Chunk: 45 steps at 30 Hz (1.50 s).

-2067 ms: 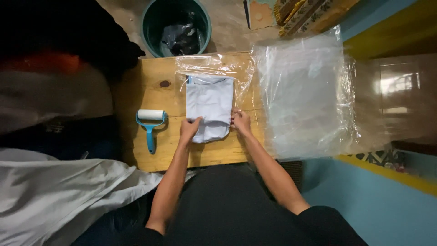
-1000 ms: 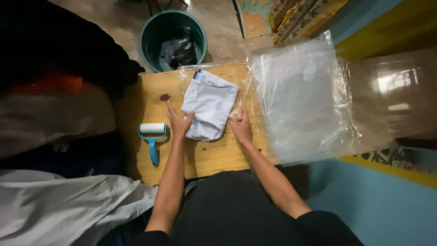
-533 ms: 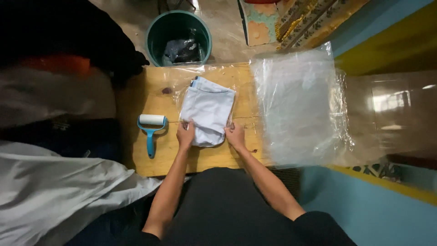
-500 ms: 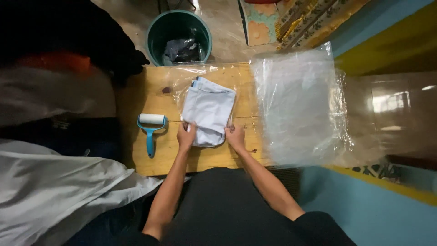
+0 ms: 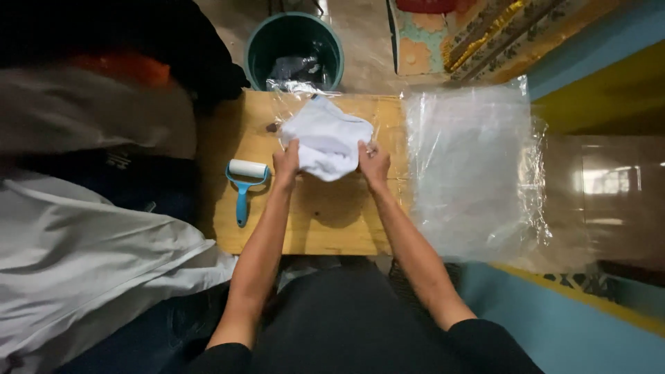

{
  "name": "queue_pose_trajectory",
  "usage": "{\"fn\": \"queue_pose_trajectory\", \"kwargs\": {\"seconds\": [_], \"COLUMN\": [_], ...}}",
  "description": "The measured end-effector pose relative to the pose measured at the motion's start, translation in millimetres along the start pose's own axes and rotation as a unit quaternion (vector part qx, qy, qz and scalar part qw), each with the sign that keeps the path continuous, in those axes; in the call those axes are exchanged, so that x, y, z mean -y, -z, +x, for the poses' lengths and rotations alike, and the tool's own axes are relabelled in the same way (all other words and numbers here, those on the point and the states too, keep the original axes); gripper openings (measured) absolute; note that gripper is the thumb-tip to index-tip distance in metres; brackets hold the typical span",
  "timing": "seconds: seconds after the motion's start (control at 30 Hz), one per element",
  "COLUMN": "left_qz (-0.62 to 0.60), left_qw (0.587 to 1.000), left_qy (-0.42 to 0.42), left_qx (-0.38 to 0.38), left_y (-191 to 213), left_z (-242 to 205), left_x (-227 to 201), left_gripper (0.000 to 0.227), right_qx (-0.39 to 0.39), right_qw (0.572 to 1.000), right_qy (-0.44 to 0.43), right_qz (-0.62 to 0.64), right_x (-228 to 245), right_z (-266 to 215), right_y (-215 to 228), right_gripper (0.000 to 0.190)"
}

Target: The person wraps a folded white garment in a clear plastic sheet on a wooden table. They smooth the plastic around the item and fold the edges to enclose it.

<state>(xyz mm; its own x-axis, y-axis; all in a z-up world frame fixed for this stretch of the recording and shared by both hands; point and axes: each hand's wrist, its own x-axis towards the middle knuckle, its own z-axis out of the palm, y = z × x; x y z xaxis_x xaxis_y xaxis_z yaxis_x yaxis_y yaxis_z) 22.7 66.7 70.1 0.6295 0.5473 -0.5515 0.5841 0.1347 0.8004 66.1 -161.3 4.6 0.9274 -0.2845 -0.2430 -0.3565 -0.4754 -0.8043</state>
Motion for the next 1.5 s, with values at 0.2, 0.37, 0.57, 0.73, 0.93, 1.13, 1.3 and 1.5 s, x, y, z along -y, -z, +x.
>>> {"fn": "queue_pose_trajectory", "kwargs": {"seconds": [0.2, 0.37, 0.57, 0.73, 0.93, 1.13, 1.3, 1.5], "left_qz": [0.103, 0.177, -0.108, -0.148, -0.347, -0.383, -0.008, 0.112], "left_qw": [0.992, 0.977, 0.943, 0.92, 0.854, 0.875, 0.998, 0.991], "left_qy": [0.042, 0.092, 0.292, 0.303, 0.34, 0.267, -0.033, -0.034], "left_qx": [0.056, 0.07, 0.121, 0.2, 0.187, 0.13, -0.061, -0.058], "left_y": [22, 27, -12, -67, -124, -164, -154, -134], "left_z": [-6, -19, -111, -82, -65, -50, 1, 29], "left_x": [61, 199, 165, 146, 121, 113, 157, 146], "left_gripper": [0.072, 0.06, 0.094, 0.069, 0.039, 0.038, 0.052, 0.046], "right_qx": [0.094, 0.175, 0.139, 0.129, 0.104, 0.095, 0.086, 0.12], "right_qw": [0.995, 0.977, 0.986, 0.988, 0.991, 0.993, 0.994, 0.991], "right_qy": [0.019, -0.039, -0.026, 0.014, -0.007, -0.007, -0.046, -0.039], "right_qz": [-0.02, -0.111, -0.082, -0.078, -0.089, -0.072, -0.044, -0.049], "right_x": [18, -80, -93, -99, -95, -113, -67, -95], "right_z": [-51, -82, -91, -85, -103, -107, -117, -107], "right_y": [49, 43, 45, 46, 56, 50, 75, 68], "right_gripper": [0.04, 0.04, 0.03, 0.023, 0.025, 0.024, 0.02, 0.024]}}
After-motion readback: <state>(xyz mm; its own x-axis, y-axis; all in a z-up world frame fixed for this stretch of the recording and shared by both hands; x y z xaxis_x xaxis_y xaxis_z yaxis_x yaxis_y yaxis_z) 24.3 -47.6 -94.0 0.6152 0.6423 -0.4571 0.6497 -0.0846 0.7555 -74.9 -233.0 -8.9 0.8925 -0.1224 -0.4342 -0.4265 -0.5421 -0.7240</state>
